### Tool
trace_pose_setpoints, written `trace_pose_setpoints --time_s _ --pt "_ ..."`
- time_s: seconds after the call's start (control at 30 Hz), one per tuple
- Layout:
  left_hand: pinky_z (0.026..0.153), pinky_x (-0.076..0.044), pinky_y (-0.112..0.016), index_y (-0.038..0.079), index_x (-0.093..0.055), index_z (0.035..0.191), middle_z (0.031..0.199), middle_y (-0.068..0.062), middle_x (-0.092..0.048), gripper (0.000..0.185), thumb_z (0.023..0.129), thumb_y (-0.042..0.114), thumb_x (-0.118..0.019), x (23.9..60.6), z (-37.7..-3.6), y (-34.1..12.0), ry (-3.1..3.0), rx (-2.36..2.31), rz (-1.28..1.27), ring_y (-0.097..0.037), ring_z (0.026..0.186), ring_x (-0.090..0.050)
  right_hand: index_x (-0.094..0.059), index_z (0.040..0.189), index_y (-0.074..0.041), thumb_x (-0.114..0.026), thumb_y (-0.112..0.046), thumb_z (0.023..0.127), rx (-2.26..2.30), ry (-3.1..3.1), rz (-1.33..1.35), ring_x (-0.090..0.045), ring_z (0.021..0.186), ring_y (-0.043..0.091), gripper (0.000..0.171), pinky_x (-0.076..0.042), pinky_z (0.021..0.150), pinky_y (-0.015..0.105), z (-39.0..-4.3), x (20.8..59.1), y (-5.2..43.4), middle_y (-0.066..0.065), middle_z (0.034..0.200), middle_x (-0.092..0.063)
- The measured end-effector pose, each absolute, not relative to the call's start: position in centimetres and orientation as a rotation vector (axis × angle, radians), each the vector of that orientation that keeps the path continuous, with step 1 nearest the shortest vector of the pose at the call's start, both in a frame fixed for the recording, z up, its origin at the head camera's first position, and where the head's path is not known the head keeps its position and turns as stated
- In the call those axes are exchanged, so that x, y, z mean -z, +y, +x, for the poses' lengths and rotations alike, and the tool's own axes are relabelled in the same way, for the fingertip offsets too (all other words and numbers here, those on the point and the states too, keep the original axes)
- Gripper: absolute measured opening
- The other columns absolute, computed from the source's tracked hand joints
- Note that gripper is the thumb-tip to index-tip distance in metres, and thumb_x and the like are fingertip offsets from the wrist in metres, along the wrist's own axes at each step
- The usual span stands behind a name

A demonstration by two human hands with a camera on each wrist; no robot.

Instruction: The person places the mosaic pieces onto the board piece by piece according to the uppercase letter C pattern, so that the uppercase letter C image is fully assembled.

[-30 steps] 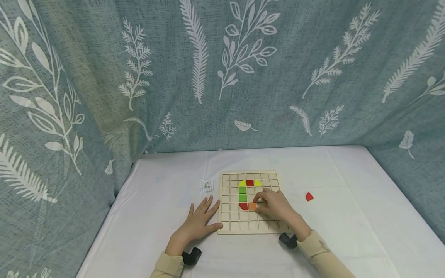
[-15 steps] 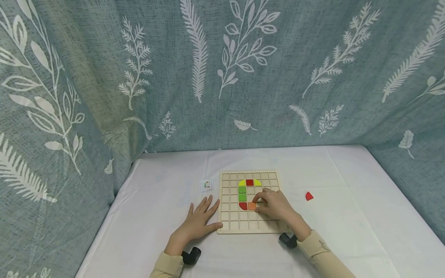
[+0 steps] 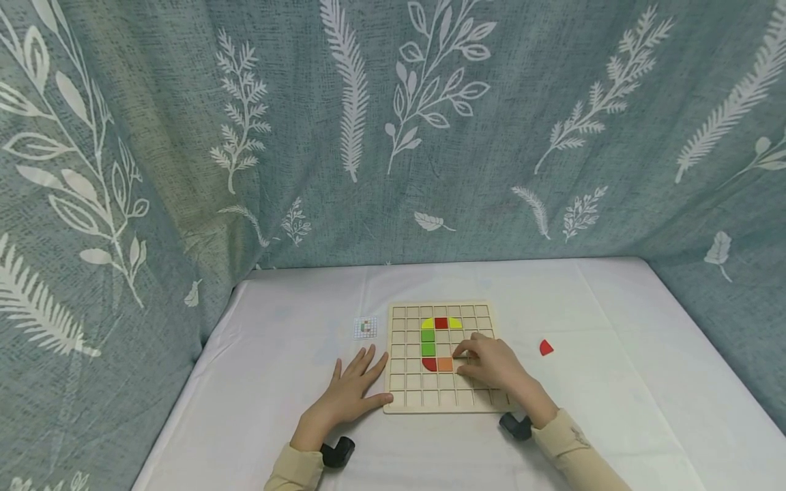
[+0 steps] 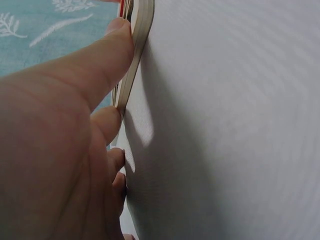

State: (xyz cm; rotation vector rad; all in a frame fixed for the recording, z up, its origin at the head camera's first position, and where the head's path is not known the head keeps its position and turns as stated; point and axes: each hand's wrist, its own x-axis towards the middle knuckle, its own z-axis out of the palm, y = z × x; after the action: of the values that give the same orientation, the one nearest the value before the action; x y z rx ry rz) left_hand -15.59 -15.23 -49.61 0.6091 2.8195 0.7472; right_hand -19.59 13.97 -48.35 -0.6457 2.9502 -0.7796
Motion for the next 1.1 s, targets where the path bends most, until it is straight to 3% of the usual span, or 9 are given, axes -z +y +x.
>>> trace_pose_setpoints --time_s 0.4,0.57,0.7,1.1 --pt "0.109 -0.001 -0.064 0.015 -0.030 0.146 0.153 -0.014 -0.019 0.073 0.087 0.049 -0.057 49.6 -15.6 -14.9 2.791 -0.692 0.554 -0.034 0.142 -0.012 -0.070 0.095 -0.017 -0.074 -0.018 0.077 0.825 2.959 -0.574 -0.037 0.058 0.009 0.019 -0.029 0.052 0.021 -19.3 48.2 16.7 -0.005 0.069 -0.042" --pt "0.109 -0.002 -0.064 0.016 -0.031 0.146 0.153 -0.014 -0.020 0.074 0.086 0.050 -0.057 49.4 -15.6 -14.9 2.798 -0.688 0.550 -0.034 0.142 -0.013 -0.070 0.094 -0.016 -0.075 -0.018 0.076 0.804 2.992 -0.550 -0.045 0.064 0.012 0.020 -0.030 0.057 0.023 -19.3 48.0 17.8 -0.004 0.070 -0.044" --pt "0.109 -0.002 -0.064 0.016 -0.030 0.146 0.153 -0.013 -0.019 0.074 0.086 0.050 -0.057 49.6 -15.8 -15.0 2.803 -0.682 0.547 -0.033 0.142 -0.012 -0.070 0.096 -0.016 -0.075 -0.019 0.076 0.793 2.998 -0.500 -0.041 0.063 0.010 0.021 -0.031 0.059 0.024 -19.3 47.9 18.8 -0.004 0.074 -0.047" --pt "0.109 -0.001 -0.064 0.017 -0.031 0.146 0.153 -0.013 -0.020 0.074 0.086 0.050 -0.057 49.6 -15.8 -15.0 2.812 -0.681 0.539 -0.033 0.142 -0.012 -0.070 0.101 -0.012 -0.077 -0.020 0.075 0.739 3.034 -0.337 -0.039 0.061 0.013 0.028 -0.032 0.052 0.023 -19.4 47.7 21.5 0.000 0.077 -0.048"
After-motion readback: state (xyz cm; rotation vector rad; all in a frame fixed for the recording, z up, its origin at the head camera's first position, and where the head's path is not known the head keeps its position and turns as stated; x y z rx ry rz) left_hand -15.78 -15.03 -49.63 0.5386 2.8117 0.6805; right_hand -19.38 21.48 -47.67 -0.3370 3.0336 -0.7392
